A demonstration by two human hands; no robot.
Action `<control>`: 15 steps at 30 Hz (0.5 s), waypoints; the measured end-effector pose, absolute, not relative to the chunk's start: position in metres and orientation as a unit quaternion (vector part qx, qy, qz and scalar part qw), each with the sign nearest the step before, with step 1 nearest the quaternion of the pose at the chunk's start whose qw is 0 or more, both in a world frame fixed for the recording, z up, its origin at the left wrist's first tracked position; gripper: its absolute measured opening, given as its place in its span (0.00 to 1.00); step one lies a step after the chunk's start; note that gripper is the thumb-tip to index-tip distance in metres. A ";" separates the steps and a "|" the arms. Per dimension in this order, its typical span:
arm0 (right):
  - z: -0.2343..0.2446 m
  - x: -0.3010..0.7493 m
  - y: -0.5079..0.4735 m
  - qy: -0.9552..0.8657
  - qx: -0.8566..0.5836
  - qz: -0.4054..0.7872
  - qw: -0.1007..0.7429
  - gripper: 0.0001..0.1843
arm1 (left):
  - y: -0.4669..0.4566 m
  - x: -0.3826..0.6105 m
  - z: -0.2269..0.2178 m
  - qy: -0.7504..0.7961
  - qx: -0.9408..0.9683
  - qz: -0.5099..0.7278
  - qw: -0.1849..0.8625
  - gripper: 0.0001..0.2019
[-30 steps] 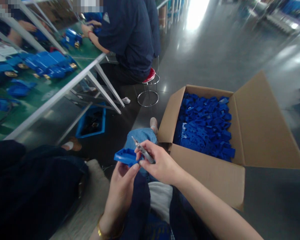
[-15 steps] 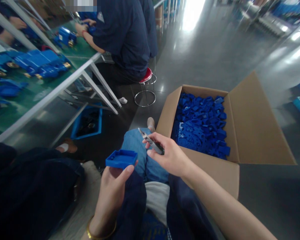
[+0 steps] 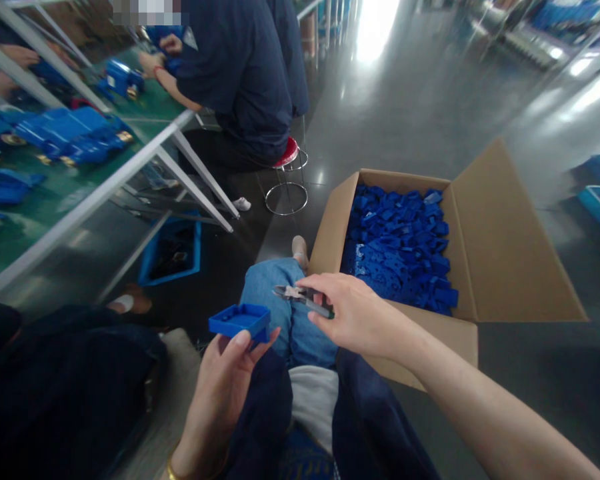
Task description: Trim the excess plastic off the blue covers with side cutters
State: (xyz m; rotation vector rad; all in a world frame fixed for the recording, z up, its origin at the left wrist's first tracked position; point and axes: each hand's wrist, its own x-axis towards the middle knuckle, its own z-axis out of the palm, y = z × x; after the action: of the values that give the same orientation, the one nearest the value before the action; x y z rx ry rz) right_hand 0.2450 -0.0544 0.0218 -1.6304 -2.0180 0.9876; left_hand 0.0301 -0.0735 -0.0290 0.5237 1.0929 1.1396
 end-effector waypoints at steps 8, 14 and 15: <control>0.038 0.249 -0.062 -0.791 -0.492 0.326 0.162 0.16 | -0.078 0.031 -0.020 0.533 0.302 0.509 0.604 0.30; 0.043 0.247 -0.071 -0.829 -0.487 0.247 0.124 0.17 | -0.078 0.028 -0.021 0.530 0.339 0.518 0.579 0.36; 0.043 0.246 -0.071 -0.832 -0.487 0.237 0.117 0.17 | -0.078 0.028 -0.021 0.530 0.341 0.517 0.579 0.36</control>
State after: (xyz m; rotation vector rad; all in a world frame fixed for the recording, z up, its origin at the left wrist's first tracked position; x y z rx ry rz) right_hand 0.2462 -0.0711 0.0433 -1.4264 -2.4357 0.6928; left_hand 0.0282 -0.0783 -0.0213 0.7973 1.2406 1.2101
